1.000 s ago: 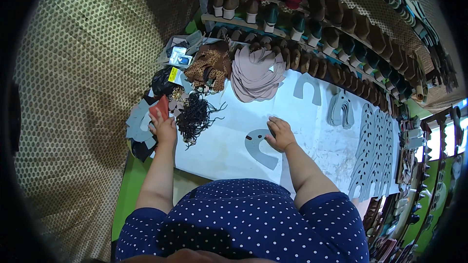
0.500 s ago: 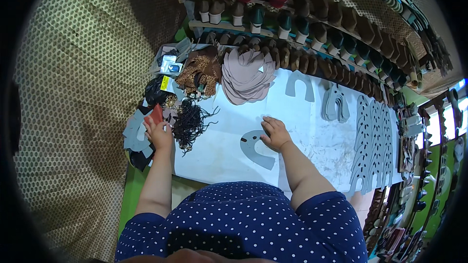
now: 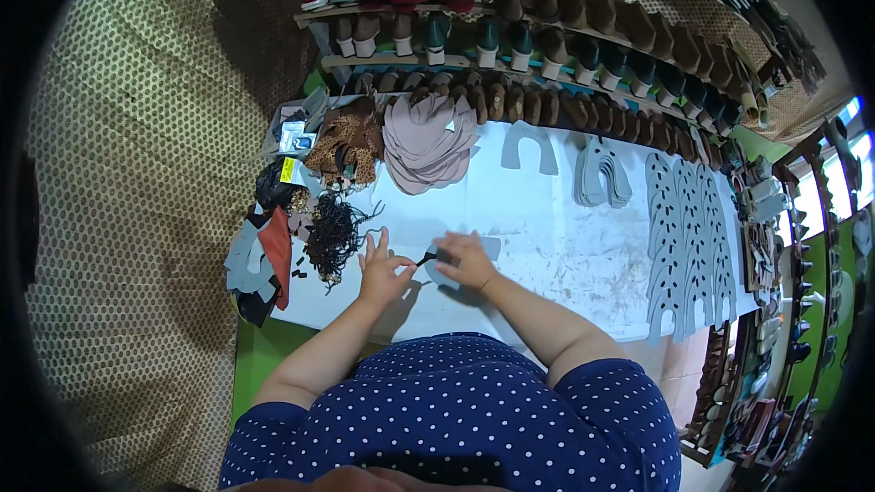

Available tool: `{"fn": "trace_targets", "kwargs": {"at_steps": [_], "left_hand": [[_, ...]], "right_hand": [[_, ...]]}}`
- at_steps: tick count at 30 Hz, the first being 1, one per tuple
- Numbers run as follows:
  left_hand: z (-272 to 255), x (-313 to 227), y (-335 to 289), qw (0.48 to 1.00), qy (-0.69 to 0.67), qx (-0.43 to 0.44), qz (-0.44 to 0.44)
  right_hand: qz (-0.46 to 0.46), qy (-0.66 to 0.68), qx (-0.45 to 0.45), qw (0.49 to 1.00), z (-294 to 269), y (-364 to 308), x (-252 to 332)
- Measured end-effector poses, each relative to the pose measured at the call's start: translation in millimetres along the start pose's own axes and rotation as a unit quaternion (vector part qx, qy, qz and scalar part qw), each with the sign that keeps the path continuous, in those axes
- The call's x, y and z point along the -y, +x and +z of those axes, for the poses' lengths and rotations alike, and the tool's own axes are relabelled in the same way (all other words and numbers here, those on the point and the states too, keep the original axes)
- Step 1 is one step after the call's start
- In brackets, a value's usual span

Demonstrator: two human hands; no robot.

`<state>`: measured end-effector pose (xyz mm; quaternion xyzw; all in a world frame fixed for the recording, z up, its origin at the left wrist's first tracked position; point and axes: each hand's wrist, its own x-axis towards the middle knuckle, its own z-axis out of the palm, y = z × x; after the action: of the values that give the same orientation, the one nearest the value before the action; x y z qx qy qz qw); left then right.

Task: Organizing and arranging cut material components for shoe manufacturing on a workbench.

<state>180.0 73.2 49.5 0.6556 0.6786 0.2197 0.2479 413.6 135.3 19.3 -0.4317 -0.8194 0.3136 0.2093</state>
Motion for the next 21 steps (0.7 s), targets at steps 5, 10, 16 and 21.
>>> {"fn": "trace_targets", "kwargs": {"at_steps": [5, 10, 16, 21], "left_hand": [[5.8, -14.0, -6.2, 0.999, 0.029, 0.028, 0.034], [14.5, -12.7, -6.8, 0.995, 0.065, 0.069, 0.04], [18.1, -19.9, -9.1, 0.958, 0.184, 0.199, 0.092], [29.1, -4.6, -16.1, 0.929, 0.239, 0.261, 0.106]], "right_hand": [[0.046, 0.151, -0.041, 0.987, 20.0, -25.7, 23.1], [0.056, 0.107, 0.002, 0.993, 17.5, -26.1, 15.3], [0.098, -0.141, -0.15, 0.974, 31.2, -19.2, 4.6], [-0.037, -0.256, -0.13, 0.957, 47.4, -32.1, 6.0]]}}
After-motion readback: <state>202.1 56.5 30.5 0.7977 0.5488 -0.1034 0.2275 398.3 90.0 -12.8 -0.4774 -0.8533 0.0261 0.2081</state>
